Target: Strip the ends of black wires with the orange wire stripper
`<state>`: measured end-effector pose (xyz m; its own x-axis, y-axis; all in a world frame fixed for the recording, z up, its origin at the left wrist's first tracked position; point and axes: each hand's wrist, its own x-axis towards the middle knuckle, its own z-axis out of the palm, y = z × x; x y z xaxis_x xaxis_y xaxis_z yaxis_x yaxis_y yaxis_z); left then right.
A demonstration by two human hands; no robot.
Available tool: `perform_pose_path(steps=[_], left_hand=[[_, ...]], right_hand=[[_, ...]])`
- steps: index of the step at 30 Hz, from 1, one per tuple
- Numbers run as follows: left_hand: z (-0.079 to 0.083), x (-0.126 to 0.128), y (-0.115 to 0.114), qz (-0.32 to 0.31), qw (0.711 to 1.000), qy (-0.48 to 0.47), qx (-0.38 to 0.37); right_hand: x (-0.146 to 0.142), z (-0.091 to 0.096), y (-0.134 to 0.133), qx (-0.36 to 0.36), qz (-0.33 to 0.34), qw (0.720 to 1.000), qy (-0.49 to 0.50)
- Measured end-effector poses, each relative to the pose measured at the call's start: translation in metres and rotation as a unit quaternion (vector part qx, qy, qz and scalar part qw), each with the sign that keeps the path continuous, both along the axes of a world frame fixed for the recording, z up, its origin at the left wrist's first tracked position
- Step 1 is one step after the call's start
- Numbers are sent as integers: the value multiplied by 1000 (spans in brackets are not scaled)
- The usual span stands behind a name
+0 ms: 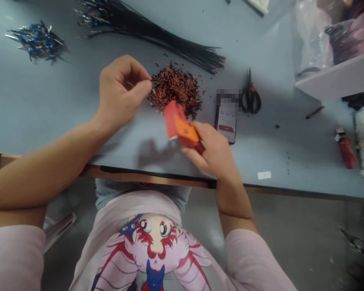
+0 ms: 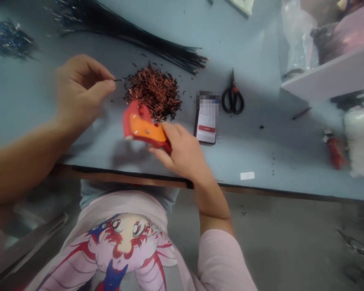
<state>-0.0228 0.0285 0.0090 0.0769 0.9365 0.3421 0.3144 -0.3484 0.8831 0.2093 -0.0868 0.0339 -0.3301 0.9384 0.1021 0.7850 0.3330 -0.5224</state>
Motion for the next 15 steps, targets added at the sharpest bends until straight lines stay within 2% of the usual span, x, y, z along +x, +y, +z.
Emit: perform_pose_path(steps=[4,7,10,12,15], left_hand=[[1,-2,3,28,999,16,-23],[0,1,0,15,998,34,-42],[-4,5,-7,-28,998,47,-30],[-7,8,-13,-72,996,46,4],[-10,13,-23,-122,988,66,68]], right_hand=[[-17,-12,-2,16,108,986,-129],[-24,-18,-2,10,130,979,-160],[-20,-19,2,-7,126,983,-130],[-15,-19,4,8,122,989,-88],[-9,-21,7,129,51,990,1]])
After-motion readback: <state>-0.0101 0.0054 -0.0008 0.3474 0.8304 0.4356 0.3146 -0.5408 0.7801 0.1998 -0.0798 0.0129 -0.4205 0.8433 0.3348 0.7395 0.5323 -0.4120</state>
